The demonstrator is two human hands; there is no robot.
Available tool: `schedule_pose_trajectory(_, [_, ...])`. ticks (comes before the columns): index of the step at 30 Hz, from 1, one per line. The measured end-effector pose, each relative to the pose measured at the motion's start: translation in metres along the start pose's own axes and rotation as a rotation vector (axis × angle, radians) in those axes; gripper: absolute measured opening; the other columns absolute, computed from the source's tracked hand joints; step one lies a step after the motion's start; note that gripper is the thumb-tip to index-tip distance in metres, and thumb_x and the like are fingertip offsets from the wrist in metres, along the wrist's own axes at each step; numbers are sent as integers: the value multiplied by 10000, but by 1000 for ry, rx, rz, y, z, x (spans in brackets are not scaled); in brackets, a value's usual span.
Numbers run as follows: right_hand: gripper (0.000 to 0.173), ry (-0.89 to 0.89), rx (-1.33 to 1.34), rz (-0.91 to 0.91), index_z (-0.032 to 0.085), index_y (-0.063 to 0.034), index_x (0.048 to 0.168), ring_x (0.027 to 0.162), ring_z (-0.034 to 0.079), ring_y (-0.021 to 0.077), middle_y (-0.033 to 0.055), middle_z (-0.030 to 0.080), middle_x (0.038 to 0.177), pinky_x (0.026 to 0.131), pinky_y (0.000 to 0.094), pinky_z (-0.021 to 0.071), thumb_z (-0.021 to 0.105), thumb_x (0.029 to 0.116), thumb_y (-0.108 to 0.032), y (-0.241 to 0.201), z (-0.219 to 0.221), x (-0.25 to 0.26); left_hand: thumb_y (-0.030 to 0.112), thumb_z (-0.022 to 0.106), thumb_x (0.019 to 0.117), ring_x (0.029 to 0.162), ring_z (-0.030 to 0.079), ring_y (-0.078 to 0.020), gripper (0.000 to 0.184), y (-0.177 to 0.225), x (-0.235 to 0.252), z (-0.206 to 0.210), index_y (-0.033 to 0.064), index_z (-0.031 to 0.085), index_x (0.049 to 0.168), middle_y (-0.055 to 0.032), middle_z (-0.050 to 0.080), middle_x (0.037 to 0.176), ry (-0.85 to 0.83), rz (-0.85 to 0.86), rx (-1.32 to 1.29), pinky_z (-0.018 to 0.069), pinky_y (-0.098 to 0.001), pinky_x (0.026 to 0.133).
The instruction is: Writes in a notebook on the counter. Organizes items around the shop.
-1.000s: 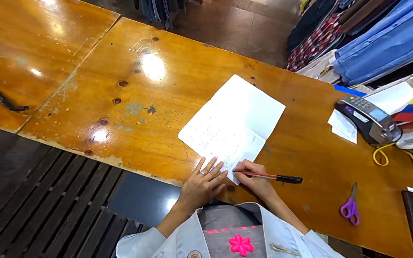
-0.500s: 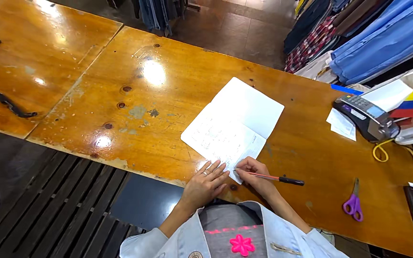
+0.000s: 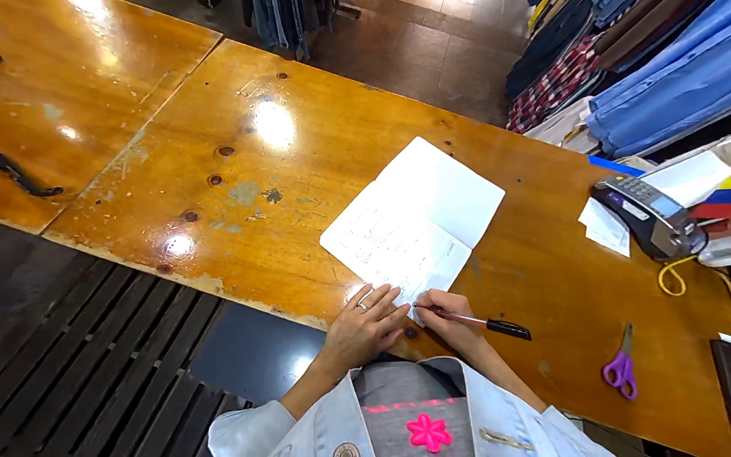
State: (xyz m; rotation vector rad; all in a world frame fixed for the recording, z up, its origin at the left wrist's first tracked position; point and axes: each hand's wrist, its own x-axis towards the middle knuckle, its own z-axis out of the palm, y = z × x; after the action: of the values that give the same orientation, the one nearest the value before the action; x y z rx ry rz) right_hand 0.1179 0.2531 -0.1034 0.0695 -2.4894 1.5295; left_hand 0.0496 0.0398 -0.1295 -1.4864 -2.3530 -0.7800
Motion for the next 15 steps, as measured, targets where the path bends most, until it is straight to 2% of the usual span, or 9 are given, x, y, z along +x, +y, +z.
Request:
schedule_pose_trajectory(12, [119,1,-40,17,680,-41,743,646,584,-20,-3,646,711,600,122,471,614,839,-64,1,0,1,344,549,1018,1349,568,-194,313,0,0,1,257,753,1238,-10,669,1372,32,-10,6,397,-443,1162])
schedule_pose_trajectory(15, [118,-14,-38,32,684,-41,749,651,585,-13,-3,644,716,604,126,476,619,846,-57,1,0,1,338,552,1016,1341,574,-189,312,1,0,1,252,755,1236,3,690,1337,36,-12,0,396,-443,1164])
